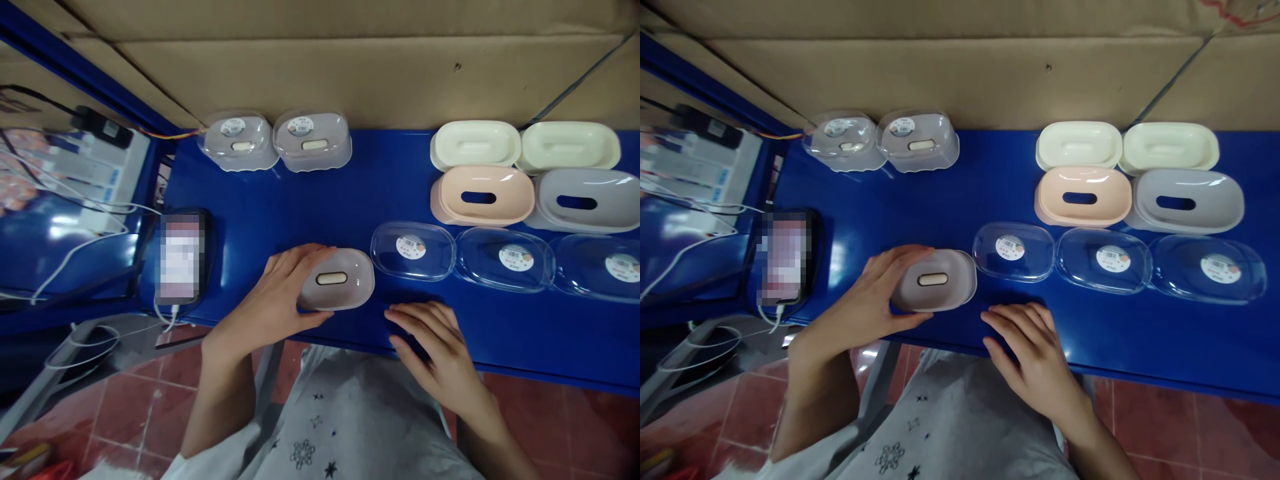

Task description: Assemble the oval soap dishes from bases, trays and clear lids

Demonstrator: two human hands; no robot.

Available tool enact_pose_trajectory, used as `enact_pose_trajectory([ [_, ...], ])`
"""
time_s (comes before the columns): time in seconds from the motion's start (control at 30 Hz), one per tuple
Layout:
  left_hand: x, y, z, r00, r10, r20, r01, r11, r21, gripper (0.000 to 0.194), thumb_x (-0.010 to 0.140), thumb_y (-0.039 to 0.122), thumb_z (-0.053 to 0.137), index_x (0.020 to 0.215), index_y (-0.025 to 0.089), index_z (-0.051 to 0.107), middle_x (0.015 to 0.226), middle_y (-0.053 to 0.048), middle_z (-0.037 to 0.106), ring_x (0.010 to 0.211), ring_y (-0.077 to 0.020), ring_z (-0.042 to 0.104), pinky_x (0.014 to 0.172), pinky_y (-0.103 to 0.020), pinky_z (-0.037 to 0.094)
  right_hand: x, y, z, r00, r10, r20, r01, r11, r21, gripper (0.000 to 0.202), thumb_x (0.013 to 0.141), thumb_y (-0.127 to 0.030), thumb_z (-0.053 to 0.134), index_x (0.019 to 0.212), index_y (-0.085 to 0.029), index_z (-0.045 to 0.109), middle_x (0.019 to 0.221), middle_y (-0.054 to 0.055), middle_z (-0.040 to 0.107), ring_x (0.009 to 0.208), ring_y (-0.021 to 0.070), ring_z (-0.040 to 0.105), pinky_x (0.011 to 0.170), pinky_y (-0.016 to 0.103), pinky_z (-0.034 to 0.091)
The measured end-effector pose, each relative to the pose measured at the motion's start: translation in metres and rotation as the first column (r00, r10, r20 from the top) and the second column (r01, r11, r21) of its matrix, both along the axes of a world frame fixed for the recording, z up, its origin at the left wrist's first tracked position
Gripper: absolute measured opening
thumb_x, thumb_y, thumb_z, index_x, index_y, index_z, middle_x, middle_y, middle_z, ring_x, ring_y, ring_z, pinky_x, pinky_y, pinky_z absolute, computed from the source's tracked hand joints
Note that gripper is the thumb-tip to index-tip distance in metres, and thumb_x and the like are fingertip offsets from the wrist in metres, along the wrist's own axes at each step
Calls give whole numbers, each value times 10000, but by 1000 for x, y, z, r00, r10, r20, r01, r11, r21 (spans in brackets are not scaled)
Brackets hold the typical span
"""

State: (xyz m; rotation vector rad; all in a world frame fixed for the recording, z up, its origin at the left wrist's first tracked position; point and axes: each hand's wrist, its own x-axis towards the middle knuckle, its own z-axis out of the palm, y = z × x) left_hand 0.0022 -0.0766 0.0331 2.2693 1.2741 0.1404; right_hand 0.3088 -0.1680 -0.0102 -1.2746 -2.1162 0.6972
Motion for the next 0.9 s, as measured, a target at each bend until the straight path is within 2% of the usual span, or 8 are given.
enact_pose_trajectory([
  [0.17,1,-1,-7,998,29,53,-28,1000,-6,1050,859,288,889,1696,386,264,1619,-101,522,1502,-382,520,1230,-576,427,2,-2,3,998,26,60,-26,1000,1,356,1112,-259,614,1469,-255,613,1362,71,756,1231,250,703,1083,461,470],
  [0.27,-1,-5,-16,990,49,132,-51,999,8,1024,864,313,881,1687,373,274,1622,-107,512,1512,-389,495,1239,-588,419,9,6,12,987,27,160,-38,997,62,452,1102,-300,628,1549,-257,572,1455,105,707,1308,295,663,1099,485,500],
  [0.43,-4,-9,-27,974,84,210,-89,996,14,1041,841,333,908,1676,361,286,1621,-112,511,1504,-400,494,1234,-603,423,25,48,32,911,-25,412,-65,977,204,615,1089,-327,641,1668,-232,458,1630,202,562,1476,419,551,1176,624,478],
  [0.6,-4,-10,-31,963,88,254,-96,995,22,1057,816,323,937,1664,380,309,1607,-114,520,1503,-418,500,1220,-648,436,38,90,38,816,34,578,-148,977,151,725,1068,-365,678,1701,-169,383,1732,272,419,1595,460,436,1270,694,382],
  [0.7,-5,-11,-38,940,113,321,-127,992,25,1097,812,344,964,1676,380,290,1666,-142,440,1562,-427,449,1241,-686,424,42,104,35,795,83,601,-182,978,106,750,1062,-411,686,1697,-154,382,1715,279,446,1597,460,442,1291,694,355],
  [0.8,-8,-14,-47,901,132,413,-168,984,51,1169,786,450,1001,1692,364,266,1721,-184,326,1621,-434,374,1249,-693,439,45,111,33,812,91,577,-194,974,119,697,1059,-438,689,1654,-167,446,1655,254,533,1537,455,517,1268,691,381],
  [0.9,-9,-17,-52,881,133,453,-183,981,68,1212,768,508,1007,1699,363,245,1692,-192,363,1580,-420,444,1227,-677,483,47,114,35,866,51,497,-151,975,163,684,1037,-484,718,1618,-201,494,1608,223,587,1491,453,561,1218,671,437],
])
